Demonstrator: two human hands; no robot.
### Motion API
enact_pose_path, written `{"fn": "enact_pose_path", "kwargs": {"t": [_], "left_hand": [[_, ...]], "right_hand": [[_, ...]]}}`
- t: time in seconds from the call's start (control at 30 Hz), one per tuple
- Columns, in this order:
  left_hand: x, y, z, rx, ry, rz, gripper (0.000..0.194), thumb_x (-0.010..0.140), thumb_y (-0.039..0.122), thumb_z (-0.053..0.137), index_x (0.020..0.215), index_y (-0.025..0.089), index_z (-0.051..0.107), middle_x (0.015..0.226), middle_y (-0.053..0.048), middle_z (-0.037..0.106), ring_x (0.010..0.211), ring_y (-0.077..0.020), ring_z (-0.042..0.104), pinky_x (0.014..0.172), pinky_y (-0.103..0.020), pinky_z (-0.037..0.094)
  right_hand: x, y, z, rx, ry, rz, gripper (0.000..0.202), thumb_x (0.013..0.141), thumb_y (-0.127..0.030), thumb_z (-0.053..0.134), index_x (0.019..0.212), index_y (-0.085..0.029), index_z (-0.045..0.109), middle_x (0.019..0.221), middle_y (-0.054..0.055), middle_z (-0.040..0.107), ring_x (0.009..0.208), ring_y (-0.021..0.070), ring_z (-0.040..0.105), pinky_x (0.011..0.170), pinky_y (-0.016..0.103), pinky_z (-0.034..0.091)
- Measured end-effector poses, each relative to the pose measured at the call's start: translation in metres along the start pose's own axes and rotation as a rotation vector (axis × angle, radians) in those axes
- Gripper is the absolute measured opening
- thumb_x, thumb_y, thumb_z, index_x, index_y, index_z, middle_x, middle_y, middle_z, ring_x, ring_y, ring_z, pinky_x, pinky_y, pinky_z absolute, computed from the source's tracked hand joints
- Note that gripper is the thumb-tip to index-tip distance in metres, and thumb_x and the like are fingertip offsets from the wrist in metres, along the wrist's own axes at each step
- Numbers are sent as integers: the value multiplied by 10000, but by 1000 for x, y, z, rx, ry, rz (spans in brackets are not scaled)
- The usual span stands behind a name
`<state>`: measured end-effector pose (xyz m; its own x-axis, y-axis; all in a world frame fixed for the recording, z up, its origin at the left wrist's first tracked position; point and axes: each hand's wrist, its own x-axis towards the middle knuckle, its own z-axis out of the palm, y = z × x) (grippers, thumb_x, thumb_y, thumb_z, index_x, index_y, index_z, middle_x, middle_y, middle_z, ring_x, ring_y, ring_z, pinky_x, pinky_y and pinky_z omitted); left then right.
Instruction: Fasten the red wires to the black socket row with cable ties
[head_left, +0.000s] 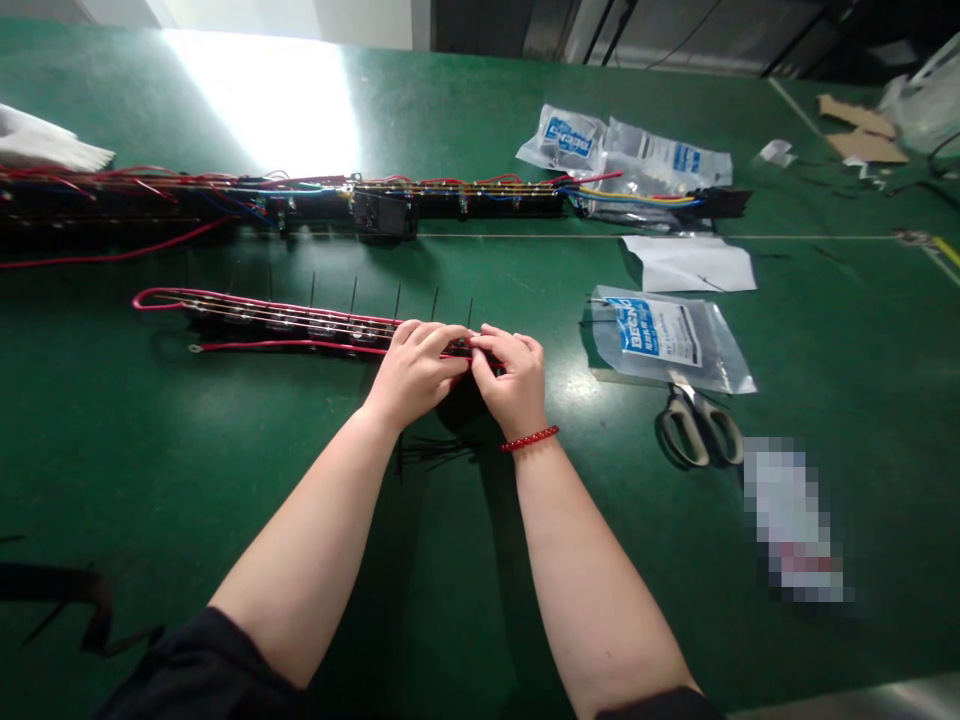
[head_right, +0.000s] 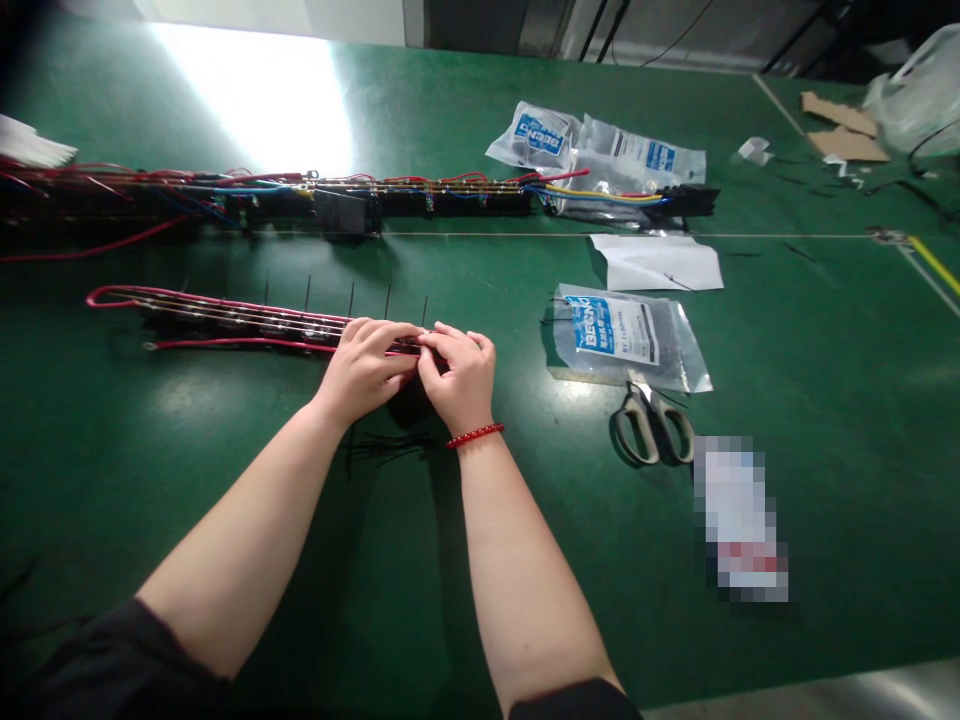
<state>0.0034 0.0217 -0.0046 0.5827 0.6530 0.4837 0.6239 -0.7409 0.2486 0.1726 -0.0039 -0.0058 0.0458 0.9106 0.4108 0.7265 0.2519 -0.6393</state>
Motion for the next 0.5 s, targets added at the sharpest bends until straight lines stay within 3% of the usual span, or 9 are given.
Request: {"fn": "enact_pose_path", "kwargs": {"t": [0.33,0.5], "left_hand": [[2,0,0,-69,21,-61,169,895,248,662,781,299,776,1246,-8,702,1129,-240,600,1017,-471,416],[3,1,1,-122,63,-111,139,895,286,690,797,309,786,1133,-7,734,1090,-232,597,1011,-462,419]], "right_hand": [[-1,0,2,75,72,105,41,921,-287,602,947,-269,628,976,1,785,999,203,732,1016,417,474],[-2,0,3,108,88,130,158,917,-307,620,1070,-267,619,999,15,786,952,213,748,1000,428,495]]}}
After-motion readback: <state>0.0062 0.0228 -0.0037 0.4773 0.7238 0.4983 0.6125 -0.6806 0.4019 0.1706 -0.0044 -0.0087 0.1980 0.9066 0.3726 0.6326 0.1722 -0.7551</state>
